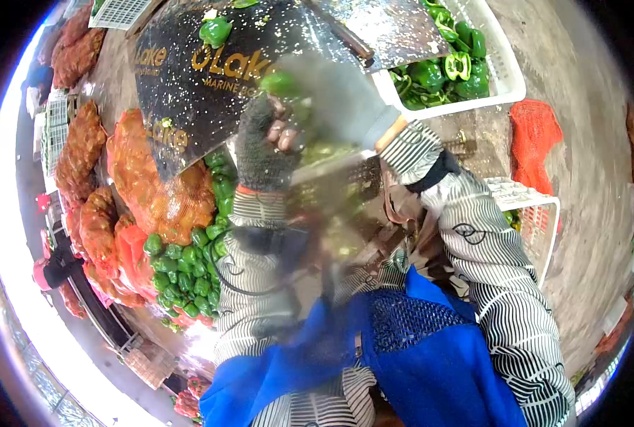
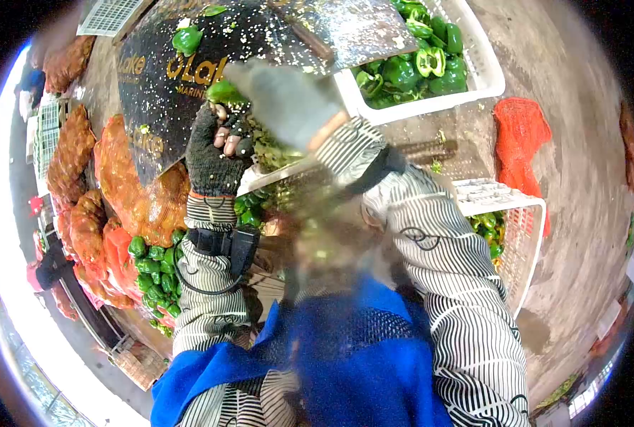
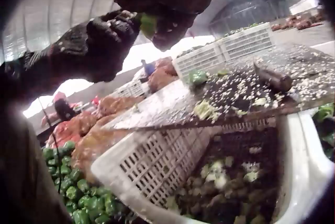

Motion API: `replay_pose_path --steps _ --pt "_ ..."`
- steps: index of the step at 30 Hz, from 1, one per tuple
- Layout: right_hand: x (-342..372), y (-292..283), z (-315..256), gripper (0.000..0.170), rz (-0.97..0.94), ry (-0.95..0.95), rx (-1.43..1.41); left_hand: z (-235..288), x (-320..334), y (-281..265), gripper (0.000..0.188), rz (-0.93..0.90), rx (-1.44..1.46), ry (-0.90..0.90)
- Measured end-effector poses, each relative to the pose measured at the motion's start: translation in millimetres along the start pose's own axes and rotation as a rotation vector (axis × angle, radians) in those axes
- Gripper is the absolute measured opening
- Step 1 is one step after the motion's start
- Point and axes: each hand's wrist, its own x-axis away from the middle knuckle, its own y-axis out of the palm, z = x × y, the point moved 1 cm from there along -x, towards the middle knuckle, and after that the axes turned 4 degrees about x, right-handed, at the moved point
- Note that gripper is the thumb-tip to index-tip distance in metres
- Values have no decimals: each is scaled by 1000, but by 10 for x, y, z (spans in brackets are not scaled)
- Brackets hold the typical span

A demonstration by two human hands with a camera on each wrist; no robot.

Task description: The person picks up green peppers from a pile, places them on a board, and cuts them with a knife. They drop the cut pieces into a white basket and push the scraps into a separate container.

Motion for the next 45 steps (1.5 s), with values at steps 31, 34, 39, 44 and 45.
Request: replay_pose_path --steps 31,34,39,44,45 --pt "122 -665 724 49 292 240 99 -50 96 287 19 -60 -1209 139" --pt "244 -1168 950 50 671 407 -60 -122 -18 -47 22 -9 -1696 265" --pt "544 -1424 1433 38 244 787 281 -180 -300 -290 51 -305 -2619 -462" --pt "560 -1222 1338 40 269 635 292 -642 -1072 -563 61 -534 -2169 -727" --pt "513 -1208 1304 40 347 578 261 -779 -1256 -602 62 -596 -2155 -771"
